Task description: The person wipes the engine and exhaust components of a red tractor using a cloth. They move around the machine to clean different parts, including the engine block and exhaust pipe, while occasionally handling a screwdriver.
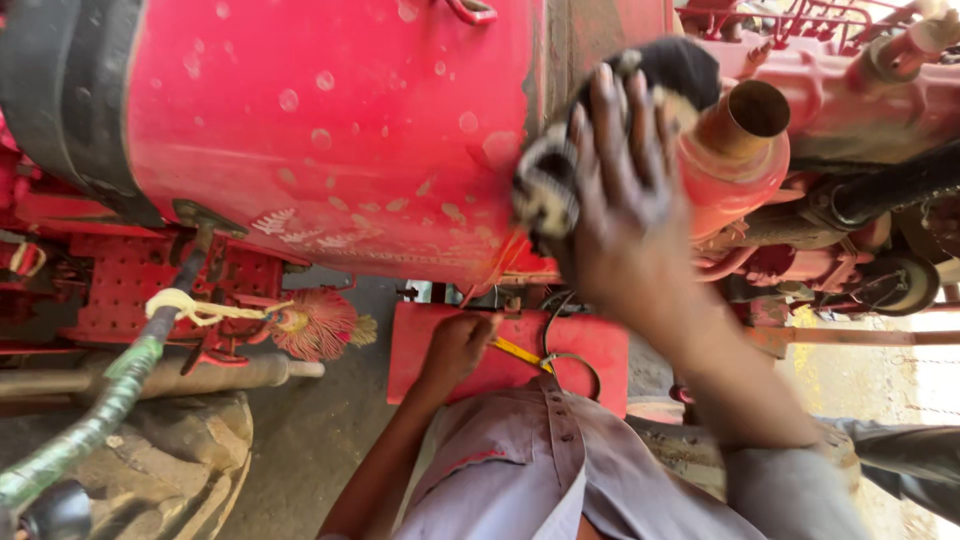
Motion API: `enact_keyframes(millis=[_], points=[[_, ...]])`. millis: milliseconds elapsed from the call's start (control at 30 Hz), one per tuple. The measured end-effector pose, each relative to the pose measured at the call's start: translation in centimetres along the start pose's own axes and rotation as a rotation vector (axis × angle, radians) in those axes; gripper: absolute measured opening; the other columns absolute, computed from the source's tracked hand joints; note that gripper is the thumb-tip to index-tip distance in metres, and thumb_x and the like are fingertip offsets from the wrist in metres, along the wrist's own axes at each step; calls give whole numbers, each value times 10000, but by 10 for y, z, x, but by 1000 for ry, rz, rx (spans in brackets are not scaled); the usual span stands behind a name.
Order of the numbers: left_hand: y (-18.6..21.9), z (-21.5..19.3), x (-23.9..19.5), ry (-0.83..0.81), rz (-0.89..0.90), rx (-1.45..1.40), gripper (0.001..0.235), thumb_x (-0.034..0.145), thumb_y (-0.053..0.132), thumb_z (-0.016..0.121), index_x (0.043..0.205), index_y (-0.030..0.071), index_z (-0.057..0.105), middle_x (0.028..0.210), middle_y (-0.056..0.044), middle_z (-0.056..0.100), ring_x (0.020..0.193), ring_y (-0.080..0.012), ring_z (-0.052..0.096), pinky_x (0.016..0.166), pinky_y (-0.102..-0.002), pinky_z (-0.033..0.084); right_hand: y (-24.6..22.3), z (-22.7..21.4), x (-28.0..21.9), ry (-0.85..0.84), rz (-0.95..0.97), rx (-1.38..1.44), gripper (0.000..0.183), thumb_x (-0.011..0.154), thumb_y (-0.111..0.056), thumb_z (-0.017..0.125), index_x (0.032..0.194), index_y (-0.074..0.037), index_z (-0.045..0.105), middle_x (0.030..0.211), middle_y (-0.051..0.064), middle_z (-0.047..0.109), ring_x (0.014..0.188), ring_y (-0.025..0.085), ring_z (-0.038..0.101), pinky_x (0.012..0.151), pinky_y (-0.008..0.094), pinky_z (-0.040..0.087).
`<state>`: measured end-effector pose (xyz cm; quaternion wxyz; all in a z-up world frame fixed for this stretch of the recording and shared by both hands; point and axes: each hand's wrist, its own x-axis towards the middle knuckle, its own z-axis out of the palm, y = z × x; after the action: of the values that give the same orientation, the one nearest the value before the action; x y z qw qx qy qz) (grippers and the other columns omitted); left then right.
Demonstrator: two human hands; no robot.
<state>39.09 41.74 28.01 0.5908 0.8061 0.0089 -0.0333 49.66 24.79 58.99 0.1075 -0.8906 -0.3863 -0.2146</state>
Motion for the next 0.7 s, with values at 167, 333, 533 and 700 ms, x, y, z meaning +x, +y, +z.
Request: enact_keyframes(millis=[167,333,533,700], points=[[7,41,-17,-312,-96,8,433,973,434,601,833,46,733,709,-118,693,663,-231,695,652,-409,538,51,-22,57,-233,-129,-5,755,930,-343,727,1399,203,496,1496,414,437,1380,593,400,1177,561,339],[6,55,-23,-439,92,113,446,1007,395,613,810,9,721,782,-164,700,737,-298,695,715,-419,523,68,-3,91,-239,17,-72,472,1033,-273,635,1272,130,585,1238,367,617,1190,507,571,1032,532,467],[34,18,-24,-274,50,16,352,997,309,631,871,-8,716,820,-150,714,740,-275,691,696,-387,532,97,25,149,-562,339,28,284,1006,-183,576,1186,0,696,973,310,705,821,429,726,703,522,572],[58,-4,-32,-170,20,-12,363,996,300,636,852,-22,720,813,-124,712,734,-240,699,700,-363,535,103,23,144,-608,373,45,275,1013,-191,591,1177,4,697,965,304,704,818,427,716,700,522,565]])
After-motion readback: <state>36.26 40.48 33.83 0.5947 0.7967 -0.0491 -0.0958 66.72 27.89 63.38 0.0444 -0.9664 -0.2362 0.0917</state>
